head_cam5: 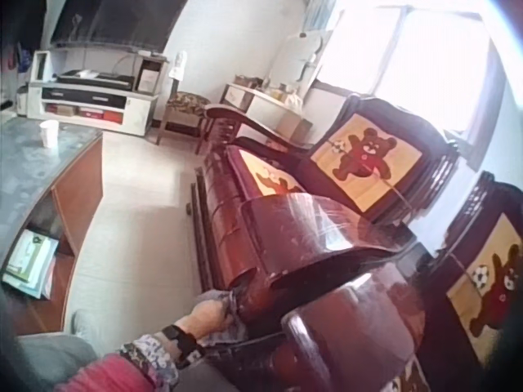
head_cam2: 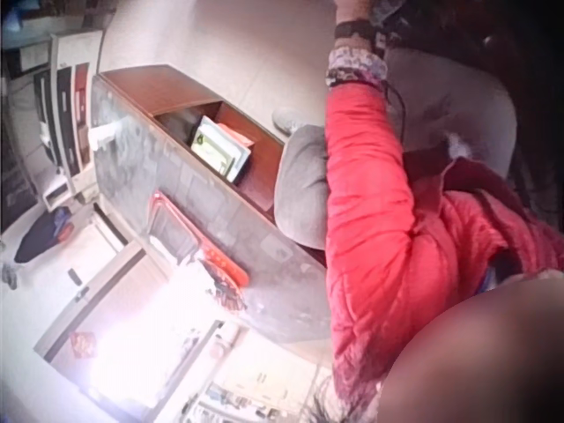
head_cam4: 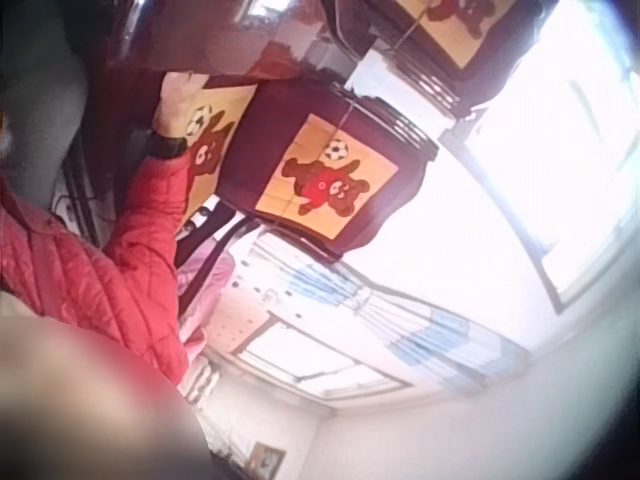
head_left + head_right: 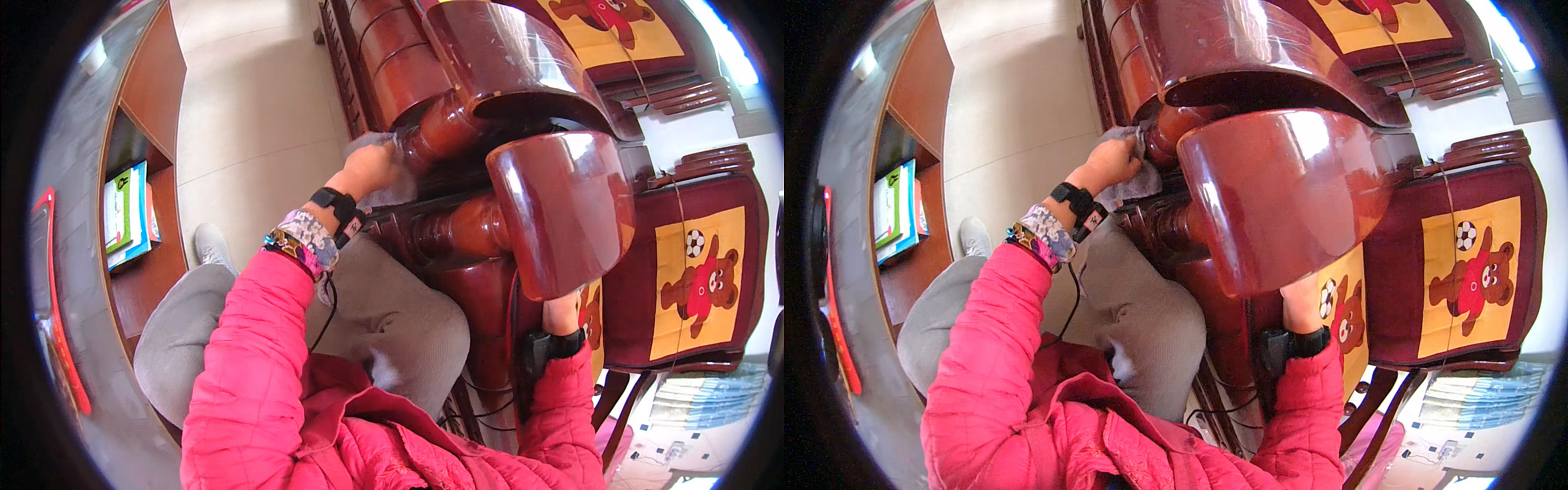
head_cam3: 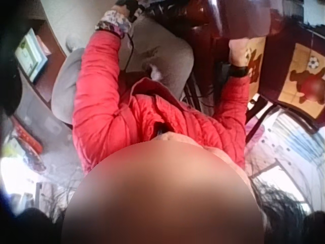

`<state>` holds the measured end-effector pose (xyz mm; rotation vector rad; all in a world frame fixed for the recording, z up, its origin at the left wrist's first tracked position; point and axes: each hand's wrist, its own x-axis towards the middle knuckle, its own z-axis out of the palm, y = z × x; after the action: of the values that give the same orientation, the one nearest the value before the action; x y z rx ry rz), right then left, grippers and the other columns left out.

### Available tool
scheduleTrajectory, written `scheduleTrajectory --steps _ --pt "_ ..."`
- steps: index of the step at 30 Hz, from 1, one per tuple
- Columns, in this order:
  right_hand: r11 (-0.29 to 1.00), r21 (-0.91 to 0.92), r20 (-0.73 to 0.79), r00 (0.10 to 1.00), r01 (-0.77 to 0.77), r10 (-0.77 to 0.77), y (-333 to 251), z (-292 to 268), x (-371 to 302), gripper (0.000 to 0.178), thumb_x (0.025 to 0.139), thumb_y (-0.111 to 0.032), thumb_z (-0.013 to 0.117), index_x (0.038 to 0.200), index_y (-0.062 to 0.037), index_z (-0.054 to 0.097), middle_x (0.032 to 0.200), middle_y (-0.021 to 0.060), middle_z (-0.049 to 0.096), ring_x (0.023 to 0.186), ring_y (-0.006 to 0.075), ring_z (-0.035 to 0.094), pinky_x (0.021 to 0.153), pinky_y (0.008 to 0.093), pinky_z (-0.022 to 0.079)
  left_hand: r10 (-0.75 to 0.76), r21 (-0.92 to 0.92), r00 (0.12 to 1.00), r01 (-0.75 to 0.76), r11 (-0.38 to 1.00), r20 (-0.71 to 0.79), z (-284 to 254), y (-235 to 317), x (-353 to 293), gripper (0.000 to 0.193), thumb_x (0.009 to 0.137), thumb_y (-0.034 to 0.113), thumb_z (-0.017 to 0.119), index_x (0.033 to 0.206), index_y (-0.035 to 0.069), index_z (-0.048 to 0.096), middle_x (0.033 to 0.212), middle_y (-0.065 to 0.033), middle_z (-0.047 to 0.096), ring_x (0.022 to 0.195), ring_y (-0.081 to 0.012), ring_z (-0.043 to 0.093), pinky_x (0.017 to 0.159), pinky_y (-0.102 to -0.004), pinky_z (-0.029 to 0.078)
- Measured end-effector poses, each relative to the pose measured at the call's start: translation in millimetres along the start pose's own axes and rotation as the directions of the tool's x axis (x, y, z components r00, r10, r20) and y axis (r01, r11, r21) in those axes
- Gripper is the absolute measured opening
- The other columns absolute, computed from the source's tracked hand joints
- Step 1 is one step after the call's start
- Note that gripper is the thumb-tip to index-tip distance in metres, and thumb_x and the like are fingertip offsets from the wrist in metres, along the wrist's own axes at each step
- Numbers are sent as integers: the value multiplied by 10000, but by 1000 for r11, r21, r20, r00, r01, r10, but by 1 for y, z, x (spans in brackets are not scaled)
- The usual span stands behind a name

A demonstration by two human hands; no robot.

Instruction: The person wipes the wooden frame and armrests of a sofa with a cloth, then cleans the glass surface of a nearby table. The person uses a gray cloth to wipe the furniture and table surfaces in a living room.

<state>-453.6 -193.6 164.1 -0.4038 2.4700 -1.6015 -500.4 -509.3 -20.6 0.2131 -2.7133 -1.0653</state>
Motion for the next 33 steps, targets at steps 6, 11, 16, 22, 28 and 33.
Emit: scheduleTrajectory --steps 6,11,16,22,28,33 --pt "986 -88 30 990 140 -138 -5 4 14 400 879 -155 472 1244 -14 388 1226 78 447 1110 187 424 939 303 327 -21 72 995 14 997 98 -5 7 -57 220 707 160 497 875 25 540 777 -250 583 762 -405 561 674 -471 454" --pt "971 -103 74 975 215 -208 0 2 24 303 876 -111 463 1157 4 465 1146 76 504 1037 174 459 890 297 362 -148 -306 982 178 935 120 -23 -22 -88 254 790 251 520 865 13 571 701 -107 578 701 -210 563 615 -358 441" --pt "976 -127 -3 984 176 -178 2 5 21 282 863 -67 473 1136 3 483 1132 63 512 1014 155 468 877 292 376 -199 -615 978 193 765 60 -37 -15 -63 314 859 295 501 760 -2 523 663 55 453 623 -61 400 548 -247 360" --pt "973 -167 -65 983 157 -169 -4 6 7 342 853 -80 507 1181 -7 442 1161 75 491 1049 171 459 897 307 372 -23 -590 995 -37 806 -94 -25 -12 -15 286 807 281 531 798 2 595 671 -137 563 658 -201 565 632 -318 448" --pt "984 -110 -40 989 137 -142 0 3 3 346 852 -83 510 1183 -7 440 1163 75 490 1050 171 459 897 308 373 -307 -263 950 312 913 59 5 -25 -6 351 786 301 570 731 -46 575 719 -192 577 685 -241 576 616 -358 448" --pt "979 -124 -35 985 164 -170 2 2 11 350 852 -85 512 1185 -7 439 1164 75 489 1051 172 459 897 309 373 -309 -306 932 242 921 -190 9 -26 -3 271 729 232 571 857 -6 596 806 -195 608 730 -294 585 647 -373 460"
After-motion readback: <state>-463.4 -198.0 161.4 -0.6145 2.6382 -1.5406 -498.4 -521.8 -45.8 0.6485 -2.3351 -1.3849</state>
